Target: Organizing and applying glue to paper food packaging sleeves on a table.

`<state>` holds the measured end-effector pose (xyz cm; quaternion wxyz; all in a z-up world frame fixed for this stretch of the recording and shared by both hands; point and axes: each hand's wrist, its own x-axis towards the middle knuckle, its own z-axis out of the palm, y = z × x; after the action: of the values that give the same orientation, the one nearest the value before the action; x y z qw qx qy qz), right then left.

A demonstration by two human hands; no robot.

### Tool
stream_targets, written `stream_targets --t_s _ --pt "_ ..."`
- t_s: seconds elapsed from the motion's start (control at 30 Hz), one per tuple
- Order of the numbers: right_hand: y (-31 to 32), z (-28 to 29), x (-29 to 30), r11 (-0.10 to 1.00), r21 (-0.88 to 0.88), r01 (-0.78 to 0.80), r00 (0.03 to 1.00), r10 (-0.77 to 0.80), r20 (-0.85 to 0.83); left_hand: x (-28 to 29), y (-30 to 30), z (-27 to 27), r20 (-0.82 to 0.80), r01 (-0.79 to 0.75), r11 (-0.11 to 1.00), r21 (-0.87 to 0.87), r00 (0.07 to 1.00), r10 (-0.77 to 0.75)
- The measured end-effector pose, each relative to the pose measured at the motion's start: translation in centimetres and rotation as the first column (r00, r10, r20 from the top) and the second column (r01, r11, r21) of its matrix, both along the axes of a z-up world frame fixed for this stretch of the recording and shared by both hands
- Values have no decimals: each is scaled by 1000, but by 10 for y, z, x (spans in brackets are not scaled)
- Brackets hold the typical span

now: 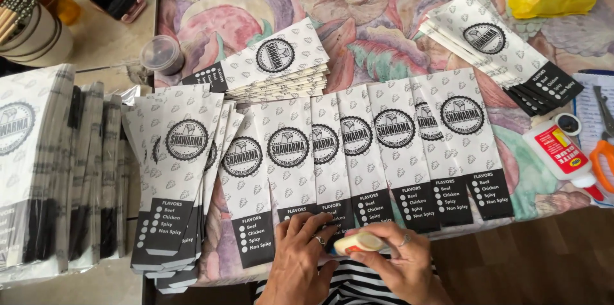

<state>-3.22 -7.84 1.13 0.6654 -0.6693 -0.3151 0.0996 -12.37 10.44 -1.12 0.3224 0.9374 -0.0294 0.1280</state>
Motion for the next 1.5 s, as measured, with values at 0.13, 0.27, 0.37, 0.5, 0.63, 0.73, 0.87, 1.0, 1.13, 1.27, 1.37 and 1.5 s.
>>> stream_targets --t_s 0.13,0.27,0.37,0.5,0.63,0.73,0.87,1.0,1.13,1.27,1.37,1.5 --pt "-4 0 0 1000 24 -13 999 14 -37 1 -1 9 10 -19 1000 -23 1000 19" --pt "-28 -1 9 993 -28 113 993 -112 24 2 -4 4 51 -69 996 -56 996 72" --pt "-29 5 6 977 -26 214 975 -212 60 5 -7 2 70 -129 989 -70 989 133" --pt "-18 -2 -5 983 -16 183 982 -182 48 6 -10 -2 44 -172 981 -87 983 176" --pt "-1 -8 -11 997 46 68 998 -69 10 6 -11 1 94 -170 981 -97 979 179" --pt "0 -11 -12 994 75 77 997 -77 -8 5 -10 2 94 -159 986 -53 982 163" --pt "-23 -12 -6 977 -5 211 976 -211 45 5 -10 3 114 -146 988 -42 982 150" --pt "-32 -1 -6 933 -59 355 934 -357 -27 1 -11 9 213 -159 972 -175 957 195" --pt "-24 -6 -10 943 46 331 943 -329 -50 -14 14 20 250 -244 959 -142 929 273" --pt "5 -3 -22 964 45 263 962 -259 -87 -34 32 5 148 -285 958 -20 947 285" --pt "20 -9 -20 991 69 113 992 -109 -61 -41 36 4 83 -239 970 -44 967 242" --pt "34 -13 -18 998 39 -40 999 39 34 -47 38 2 46 -187 980 -66 981 190"
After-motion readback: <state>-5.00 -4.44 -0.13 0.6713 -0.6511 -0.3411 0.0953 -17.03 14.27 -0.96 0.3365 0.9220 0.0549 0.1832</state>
